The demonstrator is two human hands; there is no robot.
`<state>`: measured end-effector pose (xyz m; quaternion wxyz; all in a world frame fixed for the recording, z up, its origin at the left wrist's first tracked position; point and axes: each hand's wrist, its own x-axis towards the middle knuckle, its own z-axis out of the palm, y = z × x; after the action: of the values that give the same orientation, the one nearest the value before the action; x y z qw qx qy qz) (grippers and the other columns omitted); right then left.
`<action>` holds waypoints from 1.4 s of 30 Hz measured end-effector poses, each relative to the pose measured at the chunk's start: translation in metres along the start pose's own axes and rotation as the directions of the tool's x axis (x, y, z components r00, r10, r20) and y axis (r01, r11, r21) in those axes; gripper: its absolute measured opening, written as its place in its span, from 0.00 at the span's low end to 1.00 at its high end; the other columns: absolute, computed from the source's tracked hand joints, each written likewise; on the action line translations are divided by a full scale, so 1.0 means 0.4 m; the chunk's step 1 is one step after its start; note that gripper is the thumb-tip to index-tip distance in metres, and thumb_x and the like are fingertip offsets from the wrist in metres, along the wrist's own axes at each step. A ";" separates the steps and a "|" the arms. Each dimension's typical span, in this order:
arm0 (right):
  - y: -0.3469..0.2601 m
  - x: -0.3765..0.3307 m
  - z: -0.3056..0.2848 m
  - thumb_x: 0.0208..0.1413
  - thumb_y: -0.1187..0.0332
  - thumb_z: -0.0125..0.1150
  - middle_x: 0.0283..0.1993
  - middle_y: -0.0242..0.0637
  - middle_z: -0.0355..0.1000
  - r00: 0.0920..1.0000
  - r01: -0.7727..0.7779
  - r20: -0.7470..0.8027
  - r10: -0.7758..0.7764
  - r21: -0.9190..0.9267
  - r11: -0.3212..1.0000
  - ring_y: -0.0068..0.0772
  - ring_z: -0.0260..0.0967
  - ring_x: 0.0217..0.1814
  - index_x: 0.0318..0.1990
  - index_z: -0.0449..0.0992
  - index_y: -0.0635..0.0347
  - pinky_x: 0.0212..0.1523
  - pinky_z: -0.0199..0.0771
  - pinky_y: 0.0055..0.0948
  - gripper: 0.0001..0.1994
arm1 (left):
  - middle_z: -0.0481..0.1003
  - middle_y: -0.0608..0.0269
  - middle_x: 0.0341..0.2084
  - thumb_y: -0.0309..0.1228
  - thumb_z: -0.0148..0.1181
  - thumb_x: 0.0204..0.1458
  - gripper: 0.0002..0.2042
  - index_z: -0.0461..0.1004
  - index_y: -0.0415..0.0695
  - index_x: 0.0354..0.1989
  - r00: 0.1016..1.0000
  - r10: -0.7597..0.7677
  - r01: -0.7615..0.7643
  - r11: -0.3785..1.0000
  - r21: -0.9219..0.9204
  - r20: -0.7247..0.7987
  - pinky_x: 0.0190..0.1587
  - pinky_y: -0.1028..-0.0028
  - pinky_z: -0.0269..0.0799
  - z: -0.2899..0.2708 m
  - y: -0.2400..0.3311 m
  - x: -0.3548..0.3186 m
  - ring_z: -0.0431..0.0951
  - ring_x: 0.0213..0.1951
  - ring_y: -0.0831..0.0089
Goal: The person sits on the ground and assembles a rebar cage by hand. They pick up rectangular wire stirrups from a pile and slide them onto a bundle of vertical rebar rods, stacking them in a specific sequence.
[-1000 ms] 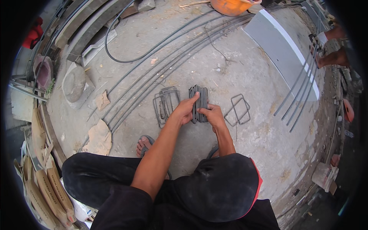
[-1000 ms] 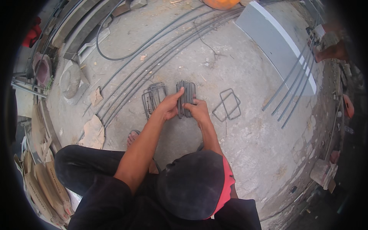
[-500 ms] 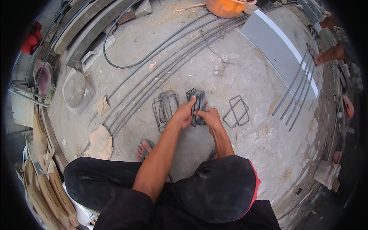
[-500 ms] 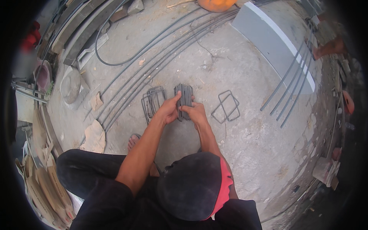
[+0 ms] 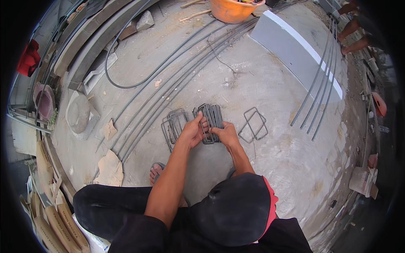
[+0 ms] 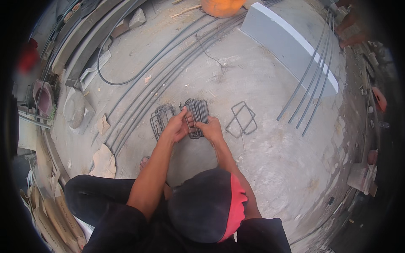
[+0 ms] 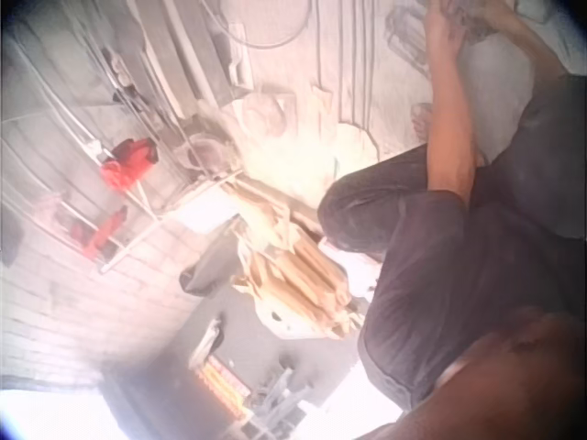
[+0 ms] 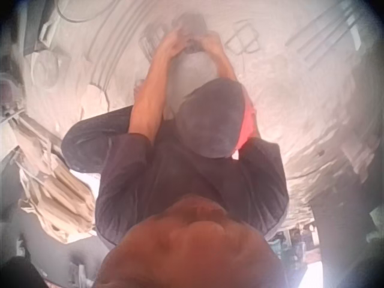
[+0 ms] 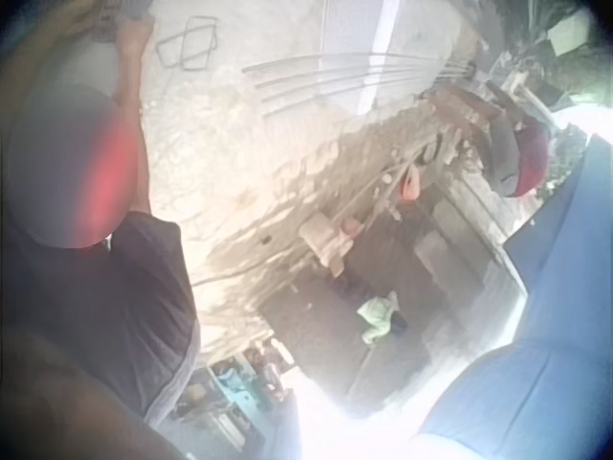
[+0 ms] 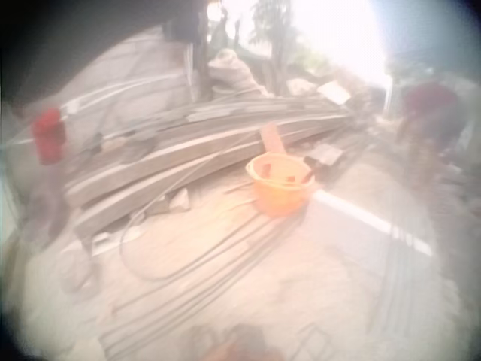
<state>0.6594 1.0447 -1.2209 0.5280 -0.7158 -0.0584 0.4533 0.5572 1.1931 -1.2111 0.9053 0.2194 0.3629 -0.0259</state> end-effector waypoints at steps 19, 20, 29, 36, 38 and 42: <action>-0.066 -0.029 -0.014 0.55 0.76 0.74 0.42 0.45 0.84 0.999 0.025 0.030 -0.030 0.147 0.989 0.29 0.82 0.37 0.50 0.80 0.73 0.38 0.82 0.28 0.16 | 0.78 0.63 0.41 0.52 0.44 0.76 0.25 0.75 0.40 0.55 0.999 0.033 -0.033 0.998 0.061 0.000 0.47 0.65 0.71 0.008 -0.014 0.045 0.75 0.40 0.69; -0.064 -0.028 -0.011 0.55 0.76 0.74 0.42 0.44 0.84 1.000 0.007 0.028 -0.011 0.150 0.989 0.29 0.82 0.36 0.50 0.80 0.73 0.38 0.81 0.28 0.17 | 0.79 0.62 0.44 0.52 0.44 0.76 0.26 0.74 0.38 0.58 0.999 0.044 -0.043 0.995 0.088 -0.017 0.48 0.63 0.72 0.010 -0.010 0.043 0.76 0.41 0.68; -0.139 -0.117 -0.129 0.55 0.73 0.69 0.31 0.35 0.79 0.995 -0.078 0.078 0.062 0.235 0.969 0.25 0.75 0.29 0.46 0.79 0.71 0.33 0.74 0.28 0.13 | 0.83 0.48 0.47 0.46 0.50 0.73 0.25 0.76 0.33 0.59 0.912 0.123 0.173 0.751 0.637 -0.392 0.48 0.54 0.83 0.056 0.116 -0.026 0.85 0.48 0.58; -0.160 -0.278 -0.286 0.55 0.73 0.67 0.29 0.34 0.77 0.997 -0.037 0.071 0.039 -0.025 0.999 0.23 0.75 0.28 0.40 0.80 0.68 0.31 0.72 0.26 0.08 | 0.81 0.39 0.50 0.49 0.63 0.64 0.29 0.78 0.32 0.58 0.554 0.821 0.191 0.037 0.981 -0.139 0.61 0.52 0.73 0.222 0.150 -0.049 0.81 0.53 0.43; -0.167 -0.296 -0.316 0.56 0.73 0.68 0.29 0.33 0.76 0.991 -0.048 0.121 0.058 -0.084 0.995 0.23 0.75 0.29 0.41 0.80 0.68 0.34 0.74 0.26 0.08 | 0.82 0.41 0.52 0.51 0.61 0.65 0.30 0.77 0.32 0.59 0.522 0.846 -0.060 -0.092 0.994 0.110 0.62 0.53 0.73 0.277 0.132 -0.036 0.81 0.54 0.46; -0.236 -0.350 -0.359 0.54 0.75 0.66 0.30 0.32 0.76 0.967 -0.055 0.253 0.024 0.116 0.992 0.21 0.72 0.28 0.39 0.79 0.68 0.32 0.75 0.26 0.07 | 0.83 0.52 0.53 0.59 0.53 0.69 0.33 0.77 0.38 0.63 0.961 0.161 -0.276 0.642 0.715 0.226 0.61 0.61 0.74 0.362 0.032 0.010 0.81 0.56 0.61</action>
<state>0.7172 0.9059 -1.0578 0.5500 -0.6203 -0.0827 0.5532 0.6563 1.1450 -1.1164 0.7577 0.6071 0.2267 -0.0766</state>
